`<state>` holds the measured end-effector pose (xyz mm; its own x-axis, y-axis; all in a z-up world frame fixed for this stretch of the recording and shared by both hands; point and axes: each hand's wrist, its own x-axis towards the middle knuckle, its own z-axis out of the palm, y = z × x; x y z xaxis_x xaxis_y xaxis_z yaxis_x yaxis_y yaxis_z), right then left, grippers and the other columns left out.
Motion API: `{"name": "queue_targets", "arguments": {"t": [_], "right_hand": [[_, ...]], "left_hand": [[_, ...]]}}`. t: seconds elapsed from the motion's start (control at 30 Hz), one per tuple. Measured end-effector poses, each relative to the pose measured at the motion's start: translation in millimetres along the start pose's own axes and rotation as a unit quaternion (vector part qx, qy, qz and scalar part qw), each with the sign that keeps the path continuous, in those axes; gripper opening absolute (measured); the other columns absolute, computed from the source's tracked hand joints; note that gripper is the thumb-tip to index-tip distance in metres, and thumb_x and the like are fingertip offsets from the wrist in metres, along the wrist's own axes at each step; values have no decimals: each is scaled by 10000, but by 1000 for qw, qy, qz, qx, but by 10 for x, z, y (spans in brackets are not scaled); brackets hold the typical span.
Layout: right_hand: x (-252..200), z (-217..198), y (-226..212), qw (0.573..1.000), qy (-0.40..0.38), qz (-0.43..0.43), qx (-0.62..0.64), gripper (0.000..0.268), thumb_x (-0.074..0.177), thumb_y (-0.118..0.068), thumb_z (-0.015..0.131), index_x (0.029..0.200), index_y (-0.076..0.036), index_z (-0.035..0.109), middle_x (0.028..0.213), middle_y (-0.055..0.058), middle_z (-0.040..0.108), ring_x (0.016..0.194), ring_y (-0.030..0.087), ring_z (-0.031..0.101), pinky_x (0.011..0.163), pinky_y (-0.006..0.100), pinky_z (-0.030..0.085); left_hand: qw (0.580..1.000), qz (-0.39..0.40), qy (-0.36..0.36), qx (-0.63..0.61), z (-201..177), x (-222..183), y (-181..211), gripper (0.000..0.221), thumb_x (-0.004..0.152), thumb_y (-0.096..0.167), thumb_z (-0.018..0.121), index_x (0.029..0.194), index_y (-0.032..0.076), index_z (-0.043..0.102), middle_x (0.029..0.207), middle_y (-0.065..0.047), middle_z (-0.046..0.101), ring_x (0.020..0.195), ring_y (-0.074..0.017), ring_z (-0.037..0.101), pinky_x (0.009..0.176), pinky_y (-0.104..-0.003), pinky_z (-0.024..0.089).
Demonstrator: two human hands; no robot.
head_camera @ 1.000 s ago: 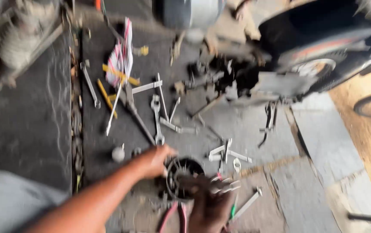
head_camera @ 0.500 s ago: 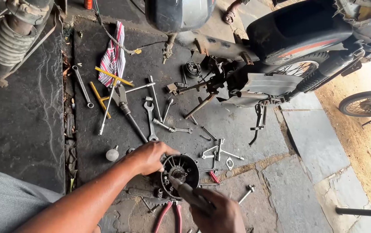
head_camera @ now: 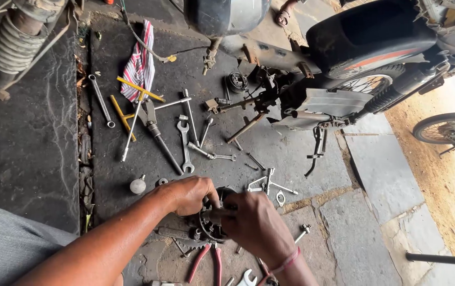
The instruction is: Disassembling and cleaning components of a motorcycle engine in a workshop setting.
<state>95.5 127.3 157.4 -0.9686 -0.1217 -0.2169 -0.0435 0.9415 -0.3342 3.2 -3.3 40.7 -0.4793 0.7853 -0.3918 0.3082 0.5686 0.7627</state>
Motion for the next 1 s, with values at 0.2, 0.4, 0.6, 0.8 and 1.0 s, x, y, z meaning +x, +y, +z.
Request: {"name": "queue_targets", "arguments": {"t": [0.2,0.4,0.6,0.8,1.0], "right_hand": [[36,-28,-88,998,-5,45,-43,179,810,-203,757,812,-28,716,696,126,686,674,274,704,631,412,549],[-100,122,-44,997,29,-58,-36,260,844,-221,785,981,-19,695,884,80,659,816,237,631,680,388,543],[-636,775,385,840,429,102,318,380,931,-230,740,1182,39,643,1069,204,684,927,275,639,741,393,585],[-805,933,40,372,233,128,889,696,873,-626,517,1218,-29,609,1239,220,675,1175,381,644,970,556,500],[-803,1038,165,334,226,72,912,568,964,-516,493,1286,-56,581,1280,160,645,1239,311,581,1063,479,442]], "left_hand": [[1000,3,-4,-10,-2,-2,-29,560,809,-146,603,1145,259,795,1178,-70,746,1036,-201,728,878,-354,601],[999,-9,30,-39,-19,35,35,372,879,19,675,1225,155,706,1206,-127,726,1059,-223,720,938,-371,584],[963,28,210,-165,-81,-491,768,288,940,20,534,1141,117,717,1135,-133,742,995,-235,756,880,-356,605],[906,197,327,-183,370,-806,1164,238,927,16,557,1053,65,753,973,-129,801,928,-249,784,794,-364,621],[916,265,259,-154,588,-745,1116,194,969,129,612,1100,122,755,1055,-49,803,994,-205,771,936,-415,561]]}}
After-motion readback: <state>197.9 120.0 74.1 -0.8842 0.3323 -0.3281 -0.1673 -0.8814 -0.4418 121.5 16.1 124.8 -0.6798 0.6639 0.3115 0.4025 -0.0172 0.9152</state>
